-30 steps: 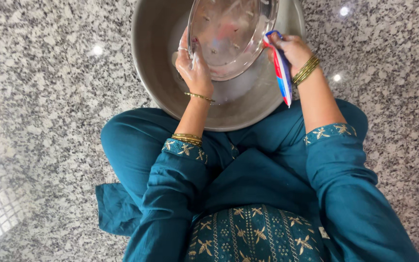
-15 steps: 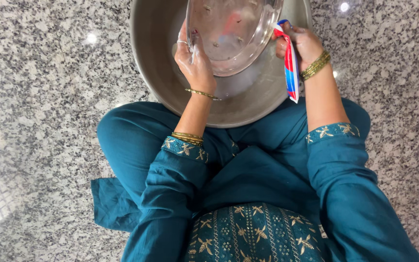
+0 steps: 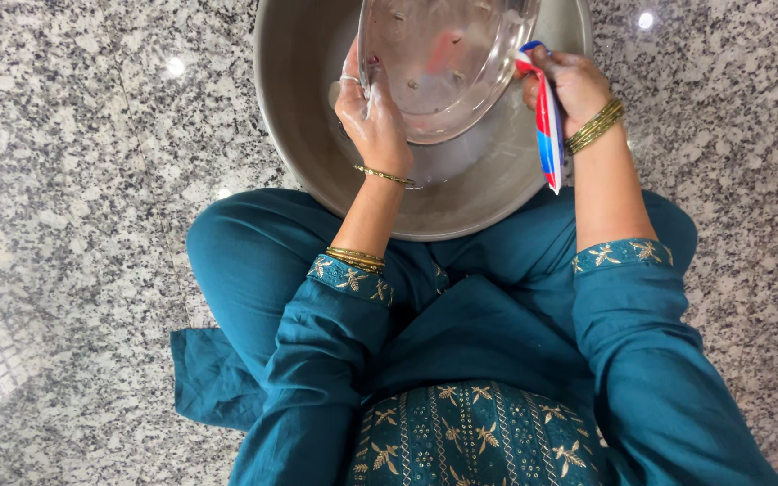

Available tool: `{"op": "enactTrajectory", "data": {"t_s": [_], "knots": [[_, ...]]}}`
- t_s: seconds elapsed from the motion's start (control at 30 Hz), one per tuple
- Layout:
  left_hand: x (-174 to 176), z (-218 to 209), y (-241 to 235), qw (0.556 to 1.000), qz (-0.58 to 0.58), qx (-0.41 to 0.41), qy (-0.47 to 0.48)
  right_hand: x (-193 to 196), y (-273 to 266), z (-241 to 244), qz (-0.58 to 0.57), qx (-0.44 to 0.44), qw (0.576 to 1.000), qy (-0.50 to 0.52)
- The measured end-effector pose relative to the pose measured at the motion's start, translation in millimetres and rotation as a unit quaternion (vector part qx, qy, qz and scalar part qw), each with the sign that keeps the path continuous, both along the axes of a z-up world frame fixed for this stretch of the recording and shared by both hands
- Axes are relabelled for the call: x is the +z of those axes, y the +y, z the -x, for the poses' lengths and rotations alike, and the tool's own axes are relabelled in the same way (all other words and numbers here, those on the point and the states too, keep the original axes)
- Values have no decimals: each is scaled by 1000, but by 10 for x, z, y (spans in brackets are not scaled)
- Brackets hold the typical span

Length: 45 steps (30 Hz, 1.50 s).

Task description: The person scrubs a metal plate with a white paste using their hands. They then apply a cleaning paste from a tube onto the plate and continue scrubbing the surface thoroughly.

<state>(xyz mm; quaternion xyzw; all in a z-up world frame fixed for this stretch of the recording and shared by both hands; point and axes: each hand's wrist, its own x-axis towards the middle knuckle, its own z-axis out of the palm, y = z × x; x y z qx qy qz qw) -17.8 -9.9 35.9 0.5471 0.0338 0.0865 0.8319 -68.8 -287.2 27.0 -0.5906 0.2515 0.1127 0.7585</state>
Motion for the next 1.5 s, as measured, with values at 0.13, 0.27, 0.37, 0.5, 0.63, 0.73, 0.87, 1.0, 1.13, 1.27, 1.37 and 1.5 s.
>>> {"op": "enactTrajectory", "data": {"t_s": [0.13,0.27,0.37,0.5,0.63,0.73,0.87,1.0,1.13,1.27,1.37,1.5], "knots": [[12,1,22,999,-40,10,-4,12,117,-44,89,7,996,16],[59,20,37,998,-64,15,5,132,245,-26,219,26,975,-7],[90,40,50,997,-72,11,14,234,327,-2,389,75,917,-39],[74,38,36,999,-33,10,6,298,309,-4,521,114,844,-54],[-13,-10,77,998,-32,35,29,304,199,14,635,151,752,-94],[-28,-154,177,994,13,73,83,473,91,94,538,122,832,-55],[67,-222,321,978,140,70,136,665,-195,235,372,-29,928,-2],[33,-274,319,954,203,74,209,511,-593,352,402,-17,905,-135],[-49,-278,284,950,228,65,204,359,-717,382,377,4,903,-205],[-53,-266,317,952,222,67,202,380,-751,395,383,38,902,-196],[-23,-261,322,951,229,55,200,404,-744,413,400,41,895,-193],[-2,-256,307,956,216,47,194,497,-629,396,453,36,868,-200]]}}
